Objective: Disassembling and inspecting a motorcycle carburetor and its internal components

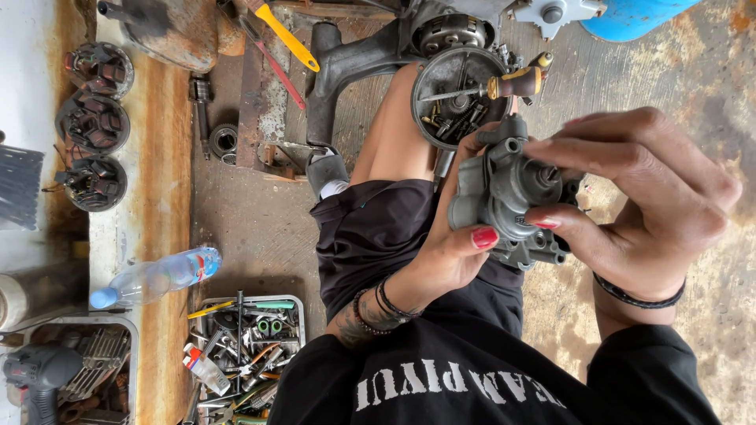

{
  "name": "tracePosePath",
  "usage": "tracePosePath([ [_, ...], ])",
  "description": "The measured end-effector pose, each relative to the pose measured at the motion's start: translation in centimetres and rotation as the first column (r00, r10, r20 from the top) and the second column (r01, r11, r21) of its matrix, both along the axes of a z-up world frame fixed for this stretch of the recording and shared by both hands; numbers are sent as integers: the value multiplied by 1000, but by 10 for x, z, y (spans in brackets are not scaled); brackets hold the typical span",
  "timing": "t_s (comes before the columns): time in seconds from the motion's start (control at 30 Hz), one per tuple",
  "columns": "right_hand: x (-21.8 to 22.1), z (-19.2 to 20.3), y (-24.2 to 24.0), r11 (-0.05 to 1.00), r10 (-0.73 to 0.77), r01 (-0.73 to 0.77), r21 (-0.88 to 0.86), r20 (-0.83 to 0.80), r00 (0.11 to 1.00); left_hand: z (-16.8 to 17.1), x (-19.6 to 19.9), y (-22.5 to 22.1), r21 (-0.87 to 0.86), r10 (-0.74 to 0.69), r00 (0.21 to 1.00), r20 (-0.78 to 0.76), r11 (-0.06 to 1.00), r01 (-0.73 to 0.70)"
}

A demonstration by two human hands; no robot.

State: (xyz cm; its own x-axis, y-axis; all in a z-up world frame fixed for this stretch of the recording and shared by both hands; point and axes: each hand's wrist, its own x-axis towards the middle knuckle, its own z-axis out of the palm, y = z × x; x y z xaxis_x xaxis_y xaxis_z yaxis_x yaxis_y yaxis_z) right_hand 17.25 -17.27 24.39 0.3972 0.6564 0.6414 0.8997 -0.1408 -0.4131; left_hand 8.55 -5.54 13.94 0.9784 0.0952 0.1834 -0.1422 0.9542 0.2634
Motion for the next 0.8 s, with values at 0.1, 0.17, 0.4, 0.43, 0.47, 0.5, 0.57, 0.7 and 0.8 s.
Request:
tracePosePath([
  [0.1, 6, -4, -5, 996, 13, -4, -87, 100, 995, -4, 3, -2, -32, 15, 1000, 10, 999, -14],
  [0.17, 7, -4, -2, 995, -25, 34, -89, 103, 994, -1, 5, -2, -57, 0, 999, 37, 998, 2],
  [0.4, 3, 7, -1, 996, 24, -20, -90, 40, 999, -2, 4, -2, 28, 61, 997, 47, 998, -62],
  [0.43, 3, 7, 0, 995, 29, -26, -98, 29, 999, 2, 2, 1, 76, 17, 1000, -1, 997, -17],
  [0.47, 4, 7, 1, 994, 37, -34, -104, 19, 999, 6, 1, 4, 122, -22, 998, -50, 992, 28],
  [0.5, 3, 7, 1, 994, 38, -36, -104, 19, 999, 3, 1, 3, 122, -20, 999, -51, 992, 26],
  [0.57, 3, 7, 1, 994, 49, -50, -93, -14, 999, -4, 3, 1, 133, -7, 1000, -3, 991, 7],
  [0.7, 3, 3, -2, 998, 39, -40, -57, -23, 999, -4, 1, -3, -9, 43, 999, -12, 999, -43],
  [0.8, 4, 1, -4, 996, 66, -66, -61, -7, 998, 4, -2, 2, -5, -31, 999, -28, 1000, 31],
])
